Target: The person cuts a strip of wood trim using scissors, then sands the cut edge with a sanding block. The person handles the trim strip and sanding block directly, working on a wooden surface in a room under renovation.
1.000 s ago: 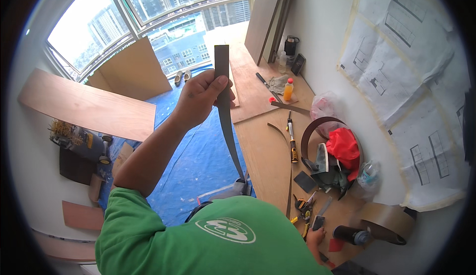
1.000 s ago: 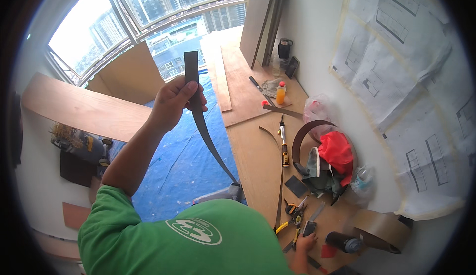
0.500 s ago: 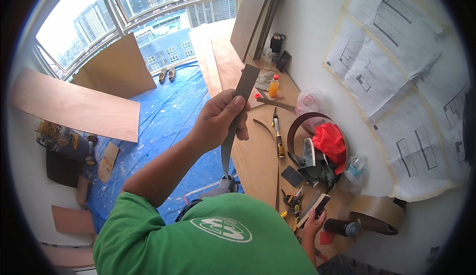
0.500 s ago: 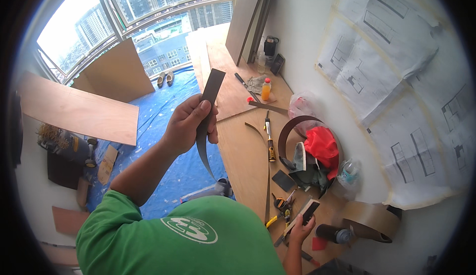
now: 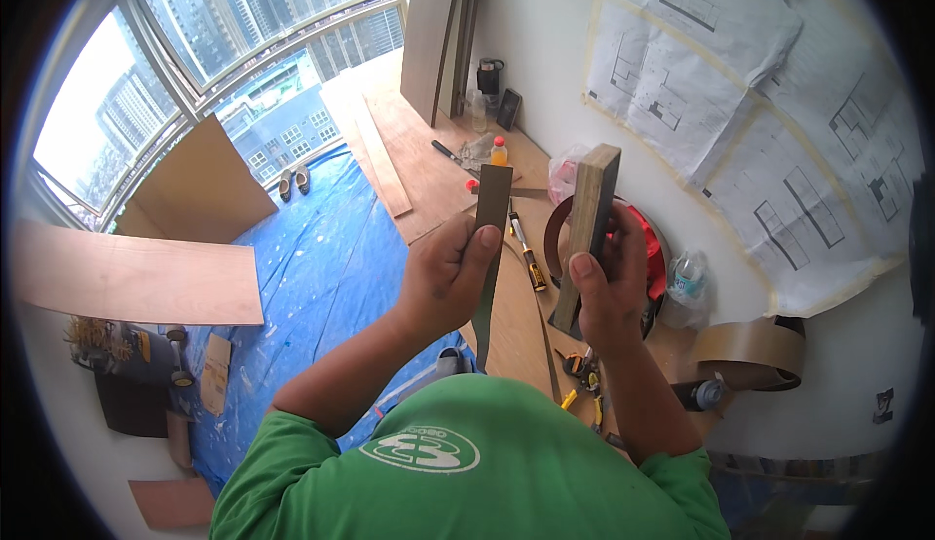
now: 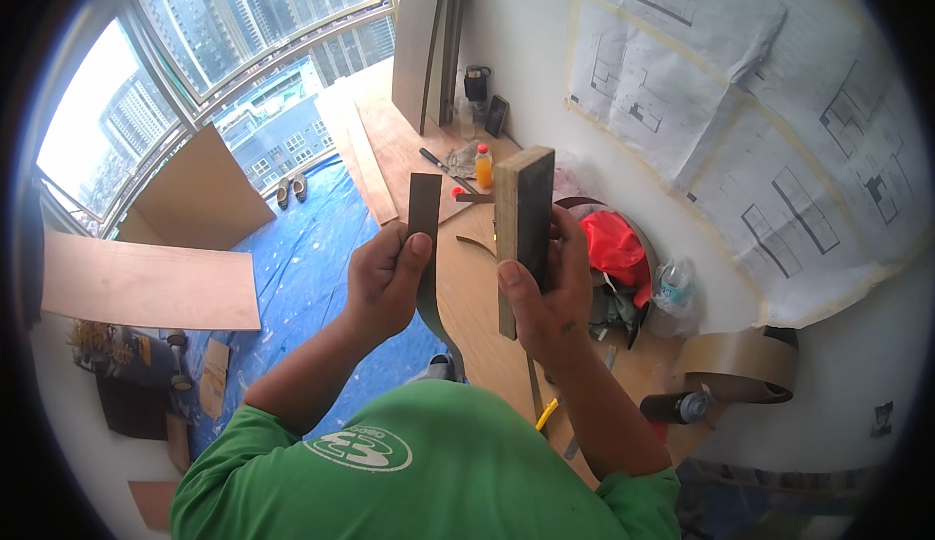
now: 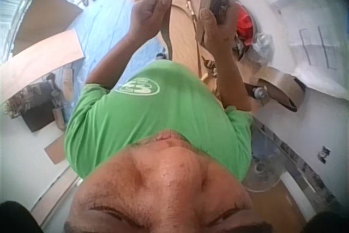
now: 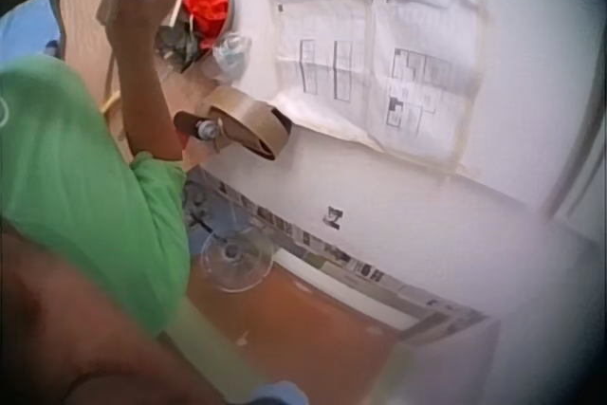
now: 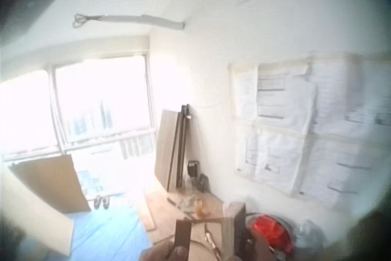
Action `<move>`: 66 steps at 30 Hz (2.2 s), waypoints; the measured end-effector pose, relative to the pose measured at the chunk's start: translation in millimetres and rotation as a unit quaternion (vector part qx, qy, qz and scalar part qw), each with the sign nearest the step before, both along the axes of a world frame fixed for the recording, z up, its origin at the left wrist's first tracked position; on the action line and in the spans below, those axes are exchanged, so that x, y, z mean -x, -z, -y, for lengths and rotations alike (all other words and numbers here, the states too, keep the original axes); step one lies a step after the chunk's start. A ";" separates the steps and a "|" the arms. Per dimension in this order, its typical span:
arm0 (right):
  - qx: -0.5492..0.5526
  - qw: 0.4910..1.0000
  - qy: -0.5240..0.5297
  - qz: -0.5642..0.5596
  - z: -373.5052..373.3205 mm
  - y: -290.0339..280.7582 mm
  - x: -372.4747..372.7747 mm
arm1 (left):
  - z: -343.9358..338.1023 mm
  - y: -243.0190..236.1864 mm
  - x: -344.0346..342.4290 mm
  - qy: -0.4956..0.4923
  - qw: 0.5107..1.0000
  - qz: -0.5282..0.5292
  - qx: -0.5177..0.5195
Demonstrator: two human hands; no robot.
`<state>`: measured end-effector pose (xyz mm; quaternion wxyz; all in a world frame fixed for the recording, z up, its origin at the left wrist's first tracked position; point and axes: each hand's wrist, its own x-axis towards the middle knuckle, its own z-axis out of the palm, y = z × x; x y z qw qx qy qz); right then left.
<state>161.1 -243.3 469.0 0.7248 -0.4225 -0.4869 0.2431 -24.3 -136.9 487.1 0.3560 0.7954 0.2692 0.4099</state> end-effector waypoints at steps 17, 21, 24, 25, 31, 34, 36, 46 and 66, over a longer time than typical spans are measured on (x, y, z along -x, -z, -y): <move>-0.057 0.997 -0.045 0.023 -35.7 -10.0 39.2 | 3.5 -3.0 -0.7 0.033 0.998 0.053 -0.021; -0.039 0.999 -0.025 0.030 -47.8 -38.4 31.3 | 7.5 -5.2 -0.4 0.024 0.997 0.053 -0.040; -0.030 0.998 -0.031 0.054 -20.8 28.3 54.6 | -9.7 -16.6 -11.7 -0.024 0.993 0.112 -0.008; -0.011 0.998 -0.058 0.029 -8.4 47.4 62.6 | -14.8 -19.7 -11.7 -0.029 0.993 0.113 -0.022; -0.007 0.997 -0.069 0.016 -13.8 18.2 44.7 | -4.5 -18.0 -3.0 -0.027 0.998 0.062 -0.007; -0.049 0.998 -0.036 0.014 -32.6 -31.5 36.5 | 10.4 -5.9 -6.3 0.015 0.996 0.064 -0.061; -0.038 0.998 -0.041 -0.036 -31.5 -46.1 35.9 | 11.5 -3.9 -6.3 0.018 0.994 0.057 -0.086; 0.094 0.994 -0.046 0.020 18.9 76.1 47.1 | -4.5 -32.4 -7.4 -0.076 0.991 0.075 -0.074; 0.176 0.976 -0.116 -0.048 31.6 93.2 28.5 | -14.6 -2.4 -30.4 -0.044 0.994 0.097 -0.039</move>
